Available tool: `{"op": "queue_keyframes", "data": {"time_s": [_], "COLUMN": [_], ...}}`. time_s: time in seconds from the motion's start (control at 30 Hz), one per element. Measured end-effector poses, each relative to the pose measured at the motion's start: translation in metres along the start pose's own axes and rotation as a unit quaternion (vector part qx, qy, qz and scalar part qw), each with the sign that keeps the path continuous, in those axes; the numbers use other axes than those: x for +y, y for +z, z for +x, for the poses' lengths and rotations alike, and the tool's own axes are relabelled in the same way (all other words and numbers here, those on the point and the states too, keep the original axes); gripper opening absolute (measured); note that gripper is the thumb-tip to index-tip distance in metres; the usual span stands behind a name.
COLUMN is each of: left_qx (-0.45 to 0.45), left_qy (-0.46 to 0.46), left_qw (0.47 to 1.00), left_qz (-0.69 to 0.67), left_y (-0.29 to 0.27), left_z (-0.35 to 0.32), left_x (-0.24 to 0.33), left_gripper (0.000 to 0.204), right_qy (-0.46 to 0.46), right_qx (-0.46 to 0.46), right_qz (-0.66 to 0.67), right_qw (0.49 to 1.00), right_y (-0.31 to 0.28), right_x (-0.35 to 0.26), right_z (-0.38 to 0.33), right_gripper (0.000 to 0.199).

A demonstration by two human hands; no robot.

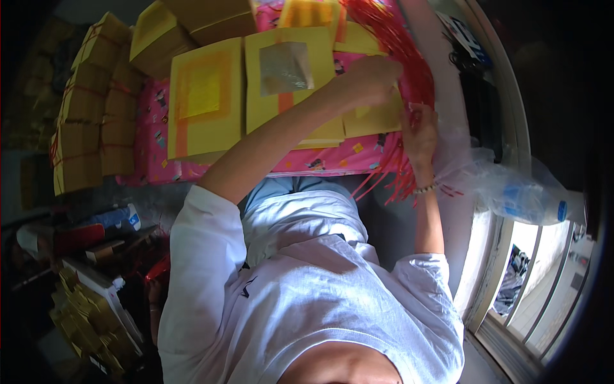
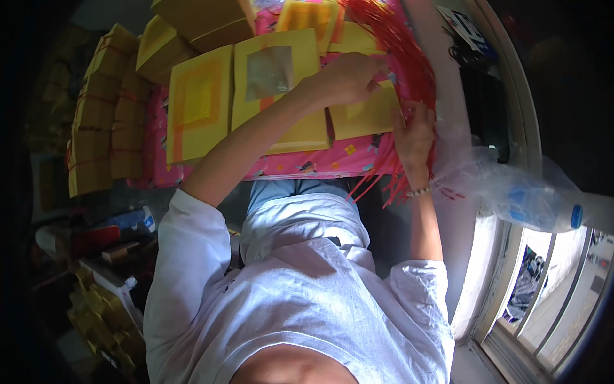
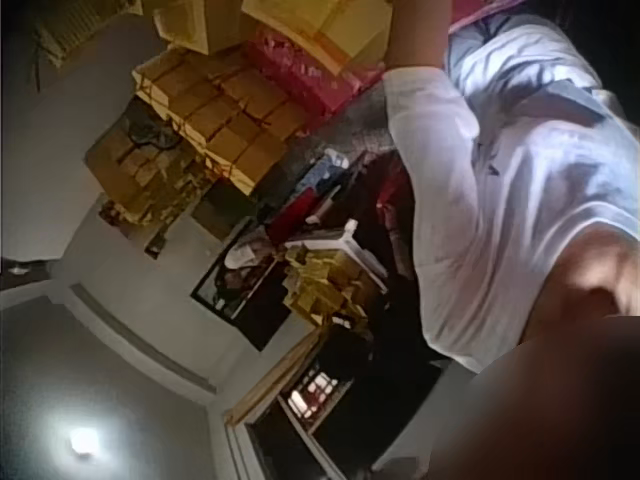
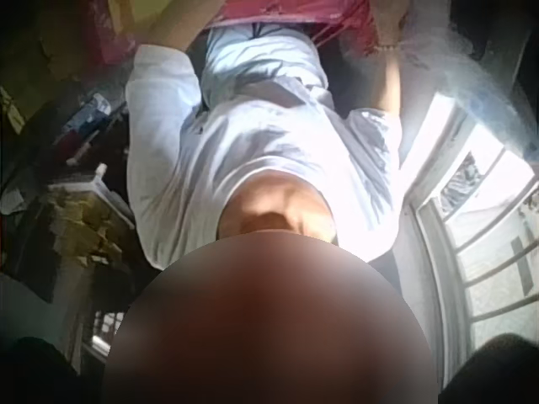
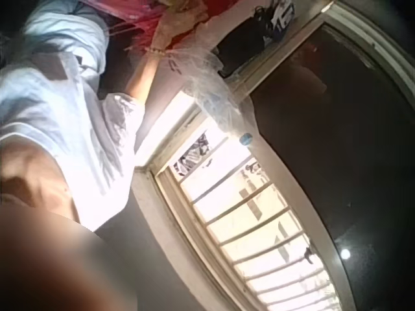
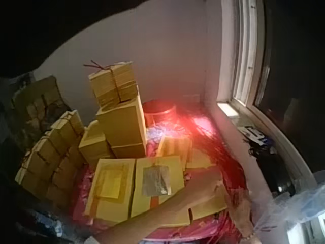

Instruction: Inspecting, flipping, and stacking sheets of yellow joss paper.

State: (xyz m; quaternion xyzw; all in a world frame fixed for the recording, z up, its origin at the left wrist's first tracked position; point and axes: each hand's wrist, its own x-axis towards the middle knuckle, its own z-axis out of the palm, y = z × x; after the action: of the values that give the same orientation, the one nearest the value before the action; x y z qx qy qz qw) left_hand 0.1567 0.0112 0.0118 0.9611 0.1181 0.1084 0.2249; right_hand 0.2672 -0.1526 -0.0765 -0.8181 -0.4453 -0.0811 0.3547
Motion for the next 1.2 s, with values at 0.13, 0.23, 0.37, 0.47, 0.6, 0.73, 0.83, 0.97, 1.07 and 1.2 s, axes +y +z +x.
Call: {"op": "queue_keyframes", "data": {"time_s": [0.13, 0.23, 0.37, 0.47, 0.6, 0.73, 0.83, 0.97, 1.07, 1.2], "left_qx": [0.068, 0.082, 0.048, 0.069, 0.089, 0.104, 0.113, 0.114, 0.114, 0.111], "left_qy": [0.026, 0.000, -0.061, -0.048, -0.040, -0.044, -0.035, -0.047, -0.049, -0.051], "left_qw": [0.993, 0.984, 0.984, 0.993, 0.993, 0.992, 0.992, 0.992, 0.992, 0.992], "left_qz": [-0.090, -0.158, -0.158, -0.088, -0.067, -0.050, -0.040, -0.034, -0.029, -0.028], "left_y": [-0.035, -0.059, -0.073, -0.066, -0.054, -0.048, -0.046, -0.047, -0.046, -0.045], "left_z": [-0.054, -0.101, -0.150, -0.174, -0.186, -0.187, -0.187, -0.186, -0.187, -0.188], "left_x": [-0.004, -0.011, -0.022, -0.020, -0.020, -0.021, -0.022, -0.019, -0.017, -0.017], "left_gripper": [0.019, 0.019, 0.026, 0.031, 0.044, 0.039, 0.035, 0.031, 0.029, 0.030], "right_qy": [0.025, -0.065, -0.323, -0.347, -0.367, -0.377, -0.389, -0.389, -0.380, -0.390], "right_qx": [-0.078, -0.181, -0.212, -0.247, -0.282, -0.273, -0.261, -0.275, -0.293, -0.281], "right_qz": [0.164, 0.229, 0.171, 0.136, 0.109, 0.114, 0.129, 0.136, 0.126, 0.132], "right_qw": [0.983, 0.954, 0.907, 0.894, 0.880, 0.878, 0.874, 0.868, 0.868, 0.867], "right_y": [-0.022, -0.036, -0.032, -0.028, -0.025, -0.028, -0.028, -0.029, -0.034, -0.037], "right_x": [-0.056, -0.104, -0.130, -0.141, -0.135, -0.132, -0.125, -0.124, -0.132, -0.142], "right_z": [0.014, 0.019, 0.022, 0.024, 0.024, 0.028, 0.030, 0.030, 0.033, 0.043], "right_gripper": [0.022, 0.027, 0.040, 0.047, 0.051, 0.043, 0.032, 0.020, 0.014, 0.011]}}
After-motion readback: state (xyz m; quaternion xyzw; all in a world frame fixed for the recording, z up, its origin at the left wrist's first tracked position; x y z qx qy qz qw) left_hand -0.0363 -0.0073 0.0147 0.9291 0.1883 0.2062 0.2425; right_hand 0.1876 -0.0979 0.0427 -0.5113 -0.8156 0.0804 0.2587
